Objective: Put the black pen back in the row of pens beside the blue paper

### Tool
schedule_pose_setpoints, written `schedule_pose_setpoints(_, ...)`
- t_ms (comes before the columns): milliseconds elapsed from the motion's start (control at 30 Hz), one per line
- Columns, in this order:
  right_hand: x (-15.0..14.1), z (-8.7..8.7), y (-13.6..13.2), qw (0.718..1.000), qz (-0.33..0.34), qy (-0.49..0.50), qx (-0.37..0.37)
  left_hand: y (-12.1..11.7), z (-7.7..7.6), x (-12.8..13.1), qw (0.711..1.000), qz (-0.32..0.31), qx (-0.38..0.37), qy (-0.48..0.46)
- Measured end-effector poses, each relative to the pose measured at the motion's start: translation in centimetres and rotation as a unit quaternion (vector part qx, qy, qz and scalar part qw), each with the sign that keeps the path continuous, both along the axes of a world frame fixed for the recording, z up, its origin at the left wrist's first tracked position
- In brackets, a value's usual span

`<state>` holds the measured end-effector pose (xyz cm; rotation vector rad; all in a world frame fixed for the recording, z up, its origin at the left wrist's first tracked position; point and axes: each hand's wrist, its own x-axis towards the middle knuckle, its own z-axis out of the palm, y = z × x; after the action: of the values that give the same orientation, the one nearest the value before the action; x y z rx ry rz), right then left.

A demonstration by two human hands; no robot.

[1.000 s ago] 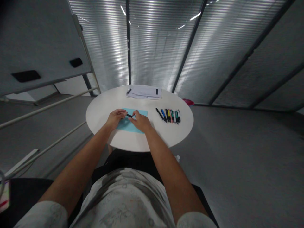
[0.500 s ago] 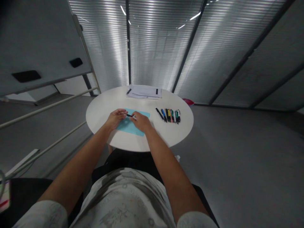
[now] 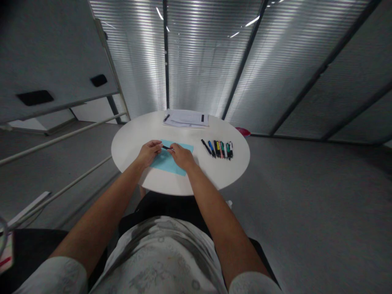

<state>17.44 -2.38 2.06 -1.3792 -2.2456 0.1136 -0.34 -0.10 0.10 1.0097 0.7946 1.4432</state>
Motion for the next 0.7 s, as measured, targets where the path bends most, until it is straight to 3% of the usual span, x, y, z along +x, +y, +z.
schedule_pose_setpoints(200, 0.2, -0.33, 0.21, 0.999, 0.008, -0.04, -0.005, 0.26, -0.27, -0.14, 1.0, -0.008, -0.02, -0.015)
schedule_pose_setpoints(367, 0.09, -0.91, 0.53, 1.0, 0.017, 0.01, 0.007, 0.33, -0.4, -0.39, 0.999, -0.021, -0.018, -0.026)
schedule_pose_setpoints(700, -0.01, -0.46, 0.03, 1.0, -0.014, -0.013, 0.023, 0.14, 0.14, -0.25, 0.999, 0.011, -0.028, -0.043)
